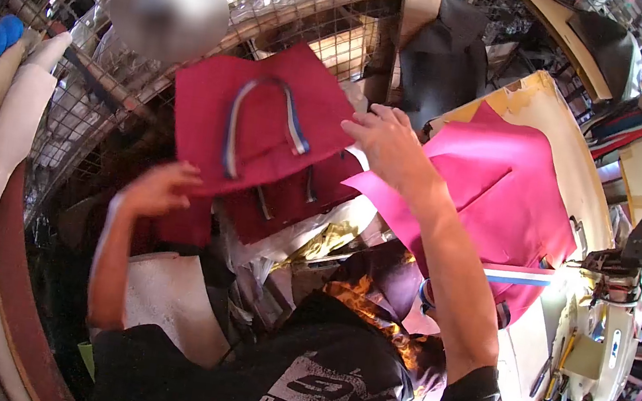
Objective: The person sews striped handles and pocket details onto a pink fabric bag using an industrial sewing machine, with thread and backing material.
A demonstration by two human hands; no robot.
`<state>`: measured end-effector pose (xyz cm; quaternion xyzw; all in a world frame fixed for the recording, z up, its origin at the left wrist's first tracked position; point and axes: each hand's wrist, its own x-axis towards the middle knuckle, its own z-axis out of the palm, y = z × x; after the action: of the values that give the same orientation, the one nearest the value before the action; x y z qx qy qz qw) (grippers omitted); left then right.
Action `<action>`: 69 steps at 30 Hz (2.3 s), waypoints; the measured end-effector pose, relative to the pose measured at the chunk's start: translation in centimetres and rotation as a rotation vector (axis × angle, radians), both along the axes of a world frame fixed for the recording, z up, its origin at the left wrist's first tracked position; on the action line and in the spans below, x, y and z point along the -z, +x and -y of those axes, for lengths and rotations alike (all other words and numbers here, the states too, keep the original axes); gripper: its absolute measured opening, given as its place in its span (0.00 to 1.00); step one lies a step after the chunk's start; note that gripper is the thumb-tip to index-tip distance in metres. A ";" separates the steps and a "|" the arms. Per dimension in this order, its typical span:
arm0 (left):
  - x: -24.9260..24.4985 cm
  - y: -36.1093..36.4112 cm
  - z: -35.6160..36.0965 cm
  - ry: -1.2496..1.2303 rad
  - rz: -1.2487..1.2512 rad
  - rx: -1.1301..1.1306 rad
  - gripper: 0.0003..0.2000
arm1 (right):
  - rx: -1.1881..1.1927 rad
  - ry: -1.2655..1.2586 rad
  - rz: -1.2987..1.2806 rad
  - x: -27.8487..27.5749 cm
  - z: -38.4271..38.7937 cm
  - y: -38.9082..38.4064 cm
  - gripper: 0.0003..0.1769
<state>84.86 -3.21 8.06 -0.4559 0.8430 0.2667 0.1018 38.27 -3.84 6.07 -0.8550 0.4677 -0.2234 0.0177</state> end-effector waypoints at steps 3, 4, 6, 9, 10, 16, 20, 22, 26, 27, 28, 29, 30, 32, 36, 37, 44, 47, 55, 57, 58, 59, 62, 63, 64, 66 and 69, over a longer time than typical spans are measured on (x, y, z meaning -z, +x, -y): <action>8.8 -1.5 -1.7 0.205 0.594 0.179 0.42 | 0.044 -0.131 0.170 -3.2 -7.1 -0.5 0.20; 9.0 -2.3 -1.7 0.248 0.507 0.174 0.40 | 0.054 -0.128 0.223 -6.0 -10.3 -1.3 0.20; 10.2 -5.1 -1.4 0.352 0.328 0.203 0.37 | 0.209 -0.131 0.268 -8.2 -17.0 -4.3 0.19; 7.5 -12.5 -2.7 0.209 0.157 0.381 0.28 | 0.613 -0.076 0.491 -6.6 -28.4 -10.5 0.18; 6.6 -15.6 -3.3 0.173 0.086 0.439 0.25 | 0.782 -0.073 0.584 -4.9 -32.3 -12.1 0.16; 3.2 -33.3 -11.3 0.160 -0.562 0.838 0.12 | 1.411 -0.002 1.197 2.9 -46.2 -10.9 0.12; 3.6 -38.9 -17.5 0.129 -0.746 1.055 0.13 | 1.425 0.315 1.295 6.9 -46.4 -7.1 0.12; 4.0 -40.0 -19.8 -0.035 -0.667 1.146 0.15 | 1.389 0.308 1.284 8.4 -45.3 -5.6 0.12; 7.4 -40.7 -22.5 -0.253 -0.697 1.111 0.19 | 1.284 0.154 1.174 10.5 -44.1 -4.4 0.12; 8.1 -41.0 -22.9 -0.329 -0.706 1.091 0.20 | 1.295 0.134 1.221 10.8 -43.8 -4.6 0.12; 8.6 -41.3 -23.2 -0.449 -0.712 1.076 0.20 | 1.304 0.114 1.267 10.9 -43.6 -4.9 0.12; 9.1 -41.5 -23.4 -0.570 -0.718 1.057 0.21 | 1.291 0.085 1.295 10.9 -43.4 -5.3 0.13; 9.8 -41.8 -23.6 -0.692 -0.725 1.036 0.21 | 1.274 0.053 1.278 10.5 -43.2 -5.8 0.13; 12.5 -42.3 -23.6 -0.799 -0.767 0.984 0.21 | 1.237 -0.012 1.235 9.3 -42.9 -6.6 0.12; 11.7 -43.9 -23.4 -0.753 -0.878 0.961 0.22 | 1.150 -0.051 0.961 8.4 -43.7 -7.8 0.14; 11.2 -44.0 -23.2 -0.717 -0.907 0.958 0.24 | 1.133 -0.097 0.864 8.2 -43.8 -8.0 0.15; 1.6 -44.3 -20.5 -0.555 -1.126 0.759 0.24 | 0.891 -0.369 0.448 2.5 -41.4 -10.4 0.18; -2.2 -44.7 -19.1 -0.364 -1.166 0.519 0.26 | 0.813 -0.471 0.444 -0.6 -38.6 -11.9 0.19; -6.1 -45.6 -16.3 -0.252 -1.206 0.450 0.12 | 0.521 -0.421 0.486 -7.2 -31.5 -15.9 0.19; -7.0 -45.6 -16.4 -0.269 -1.173 0.442 0.11 | 0.421 -0.354 0.511 -7.5 -30.3 -17.1 0.18; -7.0 -45.7 -16.3 -0.271 -1.178 0.440 0.11 | 0.380 -0.327 0.541 -7.7 -29.9 -17.5 0.18; -7.0 -45.8 -16.2 -0.271 -1.182 0.438 0.10 | 0.339 -0.299 0.570 -7.8 -29.5 -17.7 0.17; -6.6 -46.0 -15.7 -0.278 -1.232 0.453 0.09 | 0.279 -0.250 0.655 -7.9 -28.7 -17.7 0.15; -6.3 -46.1 -15.6 -0.267 -1.251 0.449 0.08 | 0.268 -0.241 0.686 -7.9 -28.6 -17.6 0.14; -6.1 -46.1 -15.6 -0.256 -1.269 0.444 0.08 | 0.258 -0.233 0.717 -7.9 -28.5 -17.4 0.14; -5.9 -46.0 -15.6 -0.226 -1.279 0.433 0.08 | 0.282 -0.231 0.737 -7.7 -28.3 -17.1 0.13; -5.9 -45.8 -15.8 -0.171 -1.286 0.421 0.10 | 0.301 -0.218 0.777 -7.7 -28.4 -16.7 0.11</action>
<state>39.08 12.58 13.94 -0.0396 0.8246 0.3917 -0.4062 21.59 24.56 13.77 -0.6265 0.5196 -0.5769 0.0691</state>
